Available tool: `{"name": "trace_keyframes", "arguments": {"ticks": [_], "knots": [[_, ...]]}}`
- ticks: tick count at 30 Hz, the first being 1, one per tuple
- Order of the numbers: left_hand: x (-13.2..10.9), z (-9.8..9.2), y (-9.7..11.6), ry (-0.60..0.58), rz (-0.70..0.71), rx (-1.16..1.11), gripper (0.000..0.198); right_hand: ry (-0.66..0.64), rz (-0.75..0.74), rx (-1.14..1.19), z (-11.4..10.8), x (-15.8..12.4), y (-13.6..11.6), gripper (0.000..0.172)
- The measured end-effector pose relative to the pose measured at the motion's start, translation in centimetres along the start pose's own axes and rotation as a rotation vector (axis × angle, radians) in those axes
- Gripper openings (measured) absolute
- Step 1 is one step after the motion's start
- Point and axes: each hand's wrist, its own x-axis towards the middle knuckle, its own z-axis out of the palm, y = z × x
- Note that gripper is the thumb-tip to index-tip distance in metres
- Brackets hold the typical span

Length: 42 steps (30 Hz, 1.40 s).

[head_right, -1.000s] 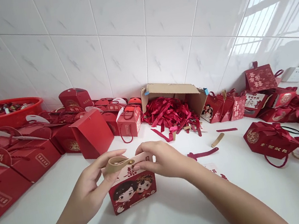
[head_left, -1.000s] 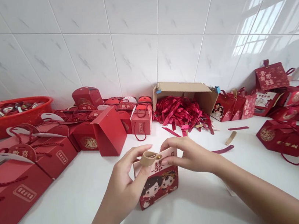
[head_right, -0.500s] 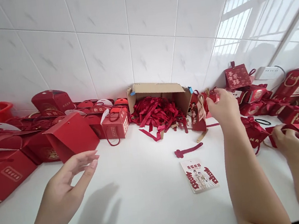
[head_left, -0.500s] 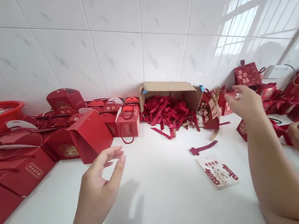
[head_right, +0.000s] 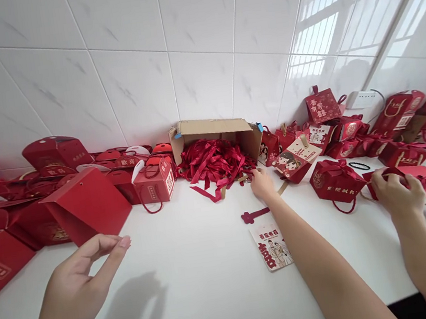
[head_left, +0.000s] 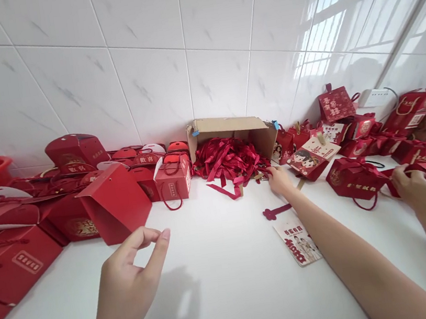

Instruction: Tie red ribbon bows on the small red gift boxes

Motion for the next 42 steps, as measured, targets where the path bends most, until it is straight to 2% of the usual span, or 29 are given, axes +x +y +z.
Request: {"name": "trace_keyframes", "arguments": {"ticks": [4,9,18,26,28,33,37,39,42], "knots": [[0.0,0.2,0.0,-0.003,-0.021,0.007,0.031,0.008,-0.001,-0.007,2.5,-0.1,1.8,0.028],[-0.1,0.4,0.2,-0.024,-0.029,0.001,0.031,0.015,-0.033,0.005,4.1,1.0,2.7,0.030],[-0.1,0.6,-0.1,-0.011,0.013,-0.001,0.029,0.058,-0.087,0.116,5.0,1.4,3.9,0.027],[-0.1,0.5,-0.1,-0.019,0.013,0.017,0.032,0.051,-0.189,0.274,5.5,1.1,3.7,0.032],[-0.1,0.4,-0.1,-0.024,0.029,0.010,0.032,0.046,-0.190,0.278,5.5,1.0,3.7,0.038],[0.1,0.5,-0.3,-0.025,0.062,-0.006,0.032,0.033,-0.170,0.263,5.5,1.1,3.6,0.068],[0.1,0.5,-0.4,-0.031,0.099,-0.030,0.030,0.036,-0.101,0.236,5.5,1.1,3.6,0.077],[0.1,0.5,-0.5,-0.041,0.094,-0.042,0.030,0.025,-0.060,0.225,5.4,1.2,3.7,0.071],[0.2,0.4,-0.6,-0.061,0.072,-0.034,0.029,0.001,-0.010,0.202,5.4,1.4,3.8,0.045]]}}
